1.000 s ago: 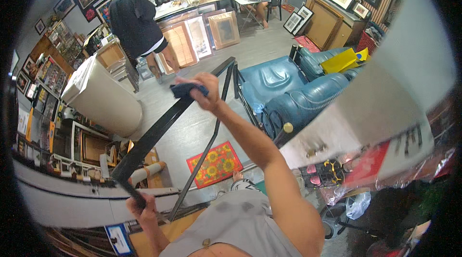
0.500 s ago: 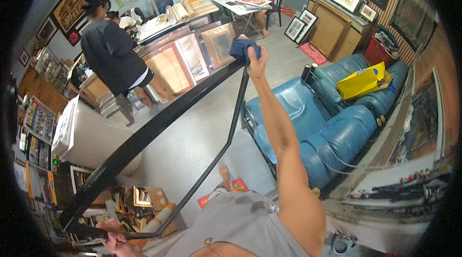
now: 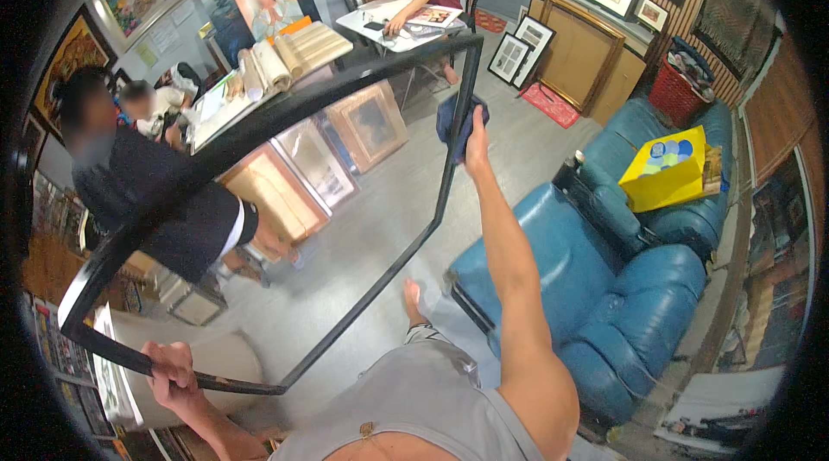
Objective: The person wipes a black picture frame with a blue cloth, places it over a printed image of a mother and child, and secures the back panel using a staple gun. They then apply masking tape to the back edges of the frame.
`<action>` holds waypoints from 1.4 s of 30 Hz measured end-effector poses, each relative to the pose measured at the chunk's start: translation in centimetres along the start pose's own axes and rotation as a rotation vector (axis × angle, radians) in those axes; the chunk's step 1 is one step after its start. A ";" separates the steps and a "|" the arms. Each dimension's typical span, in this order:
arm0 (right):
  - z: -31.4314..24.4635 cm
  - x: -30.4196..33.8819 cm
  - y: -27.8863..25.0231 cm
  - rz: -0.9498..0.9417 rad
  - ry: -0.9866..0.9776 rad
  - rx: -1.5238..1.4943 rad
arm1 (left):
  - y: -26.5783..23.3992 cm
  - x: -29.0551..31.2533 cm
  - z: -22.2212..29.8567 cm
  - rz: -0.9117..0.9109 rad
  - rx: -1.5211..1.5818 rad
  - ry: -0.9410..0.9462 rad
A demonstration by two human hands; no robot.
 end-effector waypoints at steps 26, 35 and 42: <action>-1.6 -28.7 -31.4 1.205 0.170 0.231 | 36.8 -57.1 -75.6 -0.393 0.851 -0.943; -7.3 -31.9 -31.7 1.208 0.376 0.190 | 60.2 -61.2 -98.4 -0.726 0.996 -1.116; -7.6 -37.8 -38.1 1.138 0.462 -0.004 | 75.4 -60.5 -107.7 -0.308 1.171 -1.252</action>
Point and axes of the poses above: each hand's wrist, its own x-axis away from the middle knuckle, its own y-axis out of the palm, z = x × y, the point moved 6 cm from there along -x, towards the middle knuckle, and after that the axes turned 14 degrees about y, right-handed, at the moved point
